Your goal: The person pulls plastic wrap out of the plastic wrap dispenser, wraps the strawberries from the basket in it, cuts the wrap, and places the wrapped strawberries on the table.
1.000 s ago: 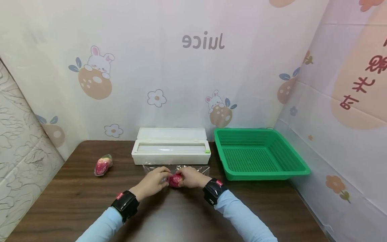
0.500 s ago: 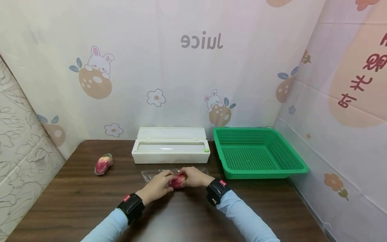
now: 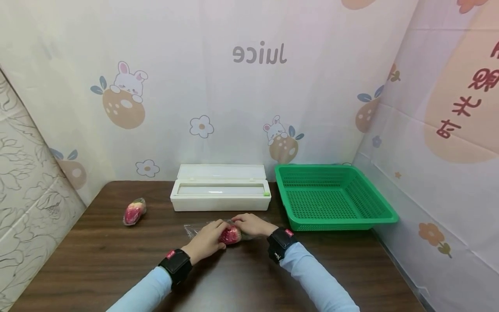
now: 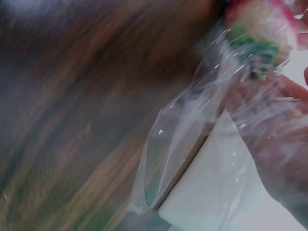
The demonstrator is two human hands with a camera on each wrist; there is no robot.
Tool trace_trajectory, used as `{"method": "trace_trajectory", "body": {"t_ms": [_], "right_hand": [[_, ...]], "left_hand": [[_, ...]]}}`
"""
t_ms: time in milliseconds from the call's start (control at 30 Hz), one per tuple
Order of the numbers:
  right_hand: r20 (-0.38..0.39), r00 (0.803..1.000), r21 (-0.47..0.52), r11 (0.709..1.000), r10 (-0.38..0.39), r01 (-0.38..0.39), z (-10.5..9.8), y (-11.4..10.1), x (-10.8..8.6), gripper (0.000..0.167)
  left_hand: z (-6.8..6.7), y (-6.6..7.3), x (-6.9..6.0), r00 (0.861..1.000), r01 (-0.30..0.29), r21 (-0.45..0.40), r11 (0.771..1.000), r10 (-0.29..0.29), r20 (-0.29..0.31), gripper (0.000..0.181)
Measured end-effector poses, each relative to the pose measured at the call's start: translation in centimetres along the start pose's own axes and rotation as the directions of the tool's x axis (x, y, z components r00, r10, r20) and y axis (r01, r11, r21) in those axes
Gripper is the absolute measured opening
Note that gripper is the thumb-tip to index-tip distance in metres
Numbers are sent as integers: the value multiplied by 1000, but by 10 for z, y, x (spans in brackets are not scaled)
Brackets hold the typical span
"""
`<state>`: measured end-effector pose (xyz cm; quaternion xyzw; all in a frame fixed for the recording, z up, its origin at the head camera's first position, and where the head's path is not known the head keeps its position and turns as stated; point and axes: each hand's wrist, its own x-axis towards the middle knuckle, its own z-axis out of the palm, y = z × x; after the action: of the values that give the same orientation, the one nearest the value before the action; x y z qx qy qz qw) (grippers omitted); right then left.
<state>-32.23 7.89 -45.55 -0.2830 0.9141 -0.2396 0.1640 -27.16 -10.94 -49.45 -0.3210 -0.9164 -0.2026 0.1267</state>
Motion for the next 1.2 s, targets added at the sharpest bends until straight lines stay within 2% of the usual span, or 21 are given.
{"method": "trace_trajectory", "body": {"t_ms": [167,367,733,833,933,1033,1200], "right_hand": [[36,999,-80,997,-10,13,0,2,6,37],[69,997,-107,994,26,-19,1,4,11,37],[84,995,-71,996,54,-48,2,5,15,37],[85,995,-90,995,45,-37,2,6,14,37],[85,996,-103,994,34,-25,3,7,14,37],[78,996,-100,995,32,-24,4,8,14,38],[57,998,-86,996,31,-26,4,8,13,37]], "left_hand": [[1,2,2,999,8,-19,1000,-7,40,49],[3,-1,7,998,-22,-39,999,25,59,47],[-3,-1,8,993,-114,-108,988,116,9,42],[-4,-1,8,996,-79,-119,990,83,27,39],[-3,-1,8,998,-11,-119,993,19,66,36],[-2,-1,10,994,41,-110,993,-29,104,39],[-1,-2,13,986,88,-119,989,-70,152,49]]}}
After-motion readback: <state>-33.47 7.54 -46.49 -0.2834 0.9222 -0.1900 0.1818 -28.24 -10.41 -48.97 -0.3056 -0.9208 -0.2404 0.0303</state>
